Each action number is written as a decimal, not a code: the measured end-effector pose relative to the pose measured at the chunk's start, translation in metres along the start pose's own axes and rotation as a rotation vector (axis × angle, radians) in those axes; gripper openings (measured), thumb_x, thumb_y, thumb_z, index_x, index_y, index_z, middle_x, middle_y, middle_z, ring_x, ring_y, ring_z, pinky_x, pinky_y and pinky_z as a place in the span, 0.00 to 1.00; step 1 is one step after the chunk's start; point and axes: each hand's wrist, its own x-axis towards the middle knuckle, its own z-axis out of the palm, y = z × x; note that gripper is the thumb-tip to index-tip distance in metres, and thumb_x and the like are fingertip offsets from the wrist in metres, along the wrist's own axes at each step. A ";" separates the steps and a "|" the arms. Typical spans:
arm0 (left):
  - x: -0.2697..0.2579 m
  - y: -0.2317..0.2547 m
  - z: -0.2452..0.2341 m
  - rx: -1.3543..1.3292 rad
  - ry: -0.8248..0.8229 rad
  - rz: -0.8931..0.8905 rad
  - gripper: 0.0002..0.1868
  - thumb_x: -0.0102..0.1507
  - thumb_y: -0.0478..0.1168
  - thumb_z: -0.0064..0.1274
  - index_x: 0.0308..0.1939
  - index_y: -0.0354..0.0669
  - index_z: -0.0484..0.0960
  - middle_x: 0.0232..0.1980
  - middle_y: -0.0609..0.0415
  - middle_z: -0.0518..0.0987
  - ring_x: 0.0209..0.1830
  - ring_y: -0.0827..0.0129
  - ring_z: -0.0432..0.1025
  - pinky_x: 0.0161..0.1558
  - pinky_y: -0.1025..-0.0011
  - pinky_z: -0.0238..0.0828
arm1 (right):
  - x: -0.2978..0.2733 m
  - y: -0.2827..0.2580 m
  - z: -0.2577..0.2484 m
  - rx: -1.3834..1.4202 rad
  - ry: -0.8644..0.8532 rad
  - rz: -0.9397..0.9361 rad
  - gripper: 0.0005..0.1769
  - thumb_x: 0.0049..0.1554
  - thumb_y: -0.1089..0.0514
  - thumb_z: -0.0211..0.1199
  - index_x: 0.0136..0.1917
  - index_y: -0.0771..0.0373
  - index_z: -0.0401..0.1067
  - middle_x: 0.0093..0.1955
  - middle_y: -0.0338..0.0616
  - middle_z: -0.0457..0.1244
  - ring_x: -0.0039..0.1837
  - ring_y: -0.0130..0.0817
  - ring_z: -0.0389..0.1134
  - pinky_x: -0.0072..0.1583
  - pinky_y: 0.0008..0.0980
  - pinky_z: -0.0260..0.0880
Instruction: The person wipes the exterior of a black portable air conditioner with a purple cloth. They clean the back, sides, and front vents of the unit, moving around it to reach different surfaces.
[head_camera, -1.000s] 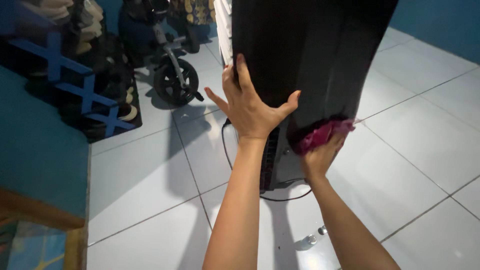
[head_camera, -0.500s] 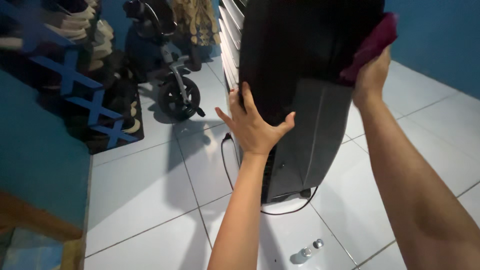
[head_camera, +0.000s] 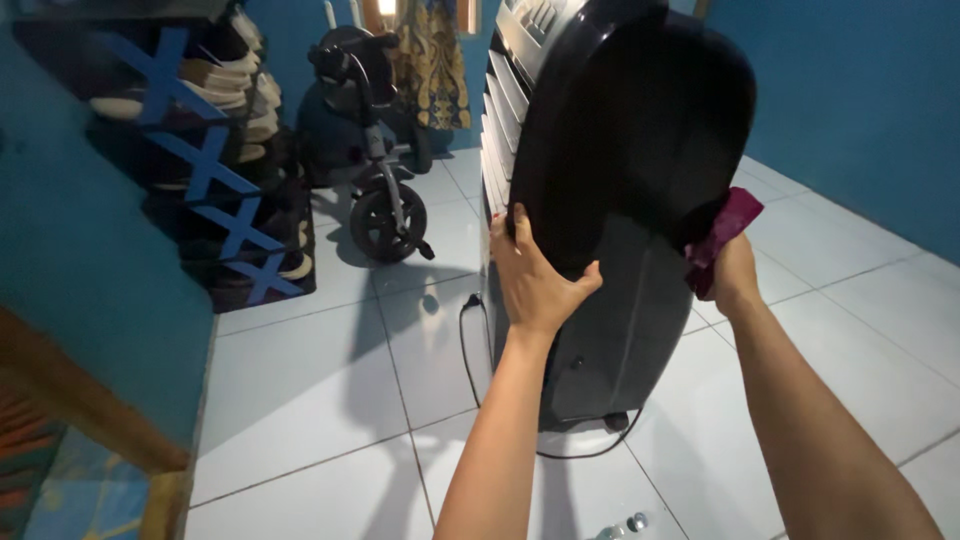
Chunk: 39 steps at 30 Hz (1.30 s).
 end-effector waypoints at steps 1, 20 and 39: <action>0.002 0.001 0.000 0.001 -0.004 0.004 0.64 0.47 0.54 0.72 0.76 0.35 0.48 0.71 0.25 0.57 0.75 0.31 0.53 0.73 0.41 0.54 | 0.015 0.009 -0.002 0.025 -0.023 -0.021 0.19 0.66 0.42 0.50 0.58 0.58 0.66 0.45 0.45 0.63 0.42 0.33 0.66 0.42 0.30 0.66; 0.010 -0.021 -0.031 -0.193 -0.062 -0.110 0.66 0.44 0.46 0.70 0.77 0.30 0.46 0.77 0.30 0.53 0.80 0.38 0.49 0.78 0.50 0.50 | -0.098 0.031 0.053 -0.205 0.257 -0.432 0.20 0.70 0.46 0.42 0.57 0.64 0.65 0.44 0.39 0.63 0.44 0.29 0.65 0.47 0.31 0.65; 0.014 -0.035 -0.034 0.006 0.056 -0.115 0.67 0.49 0.69 0.65 0.80 0.38 0.49 0.77 0.36 0.60 0.80 0.44 0.54 0.77 0.34 0.40 | -0.088 -0.178 0.122 -0.556 0.144 -1.128 0.17 0.77 0.57 0.50 0.75 0.66 0.61 0.69 0.54 0.60 0.71 0.50 0.67 0.73 0.47 0.66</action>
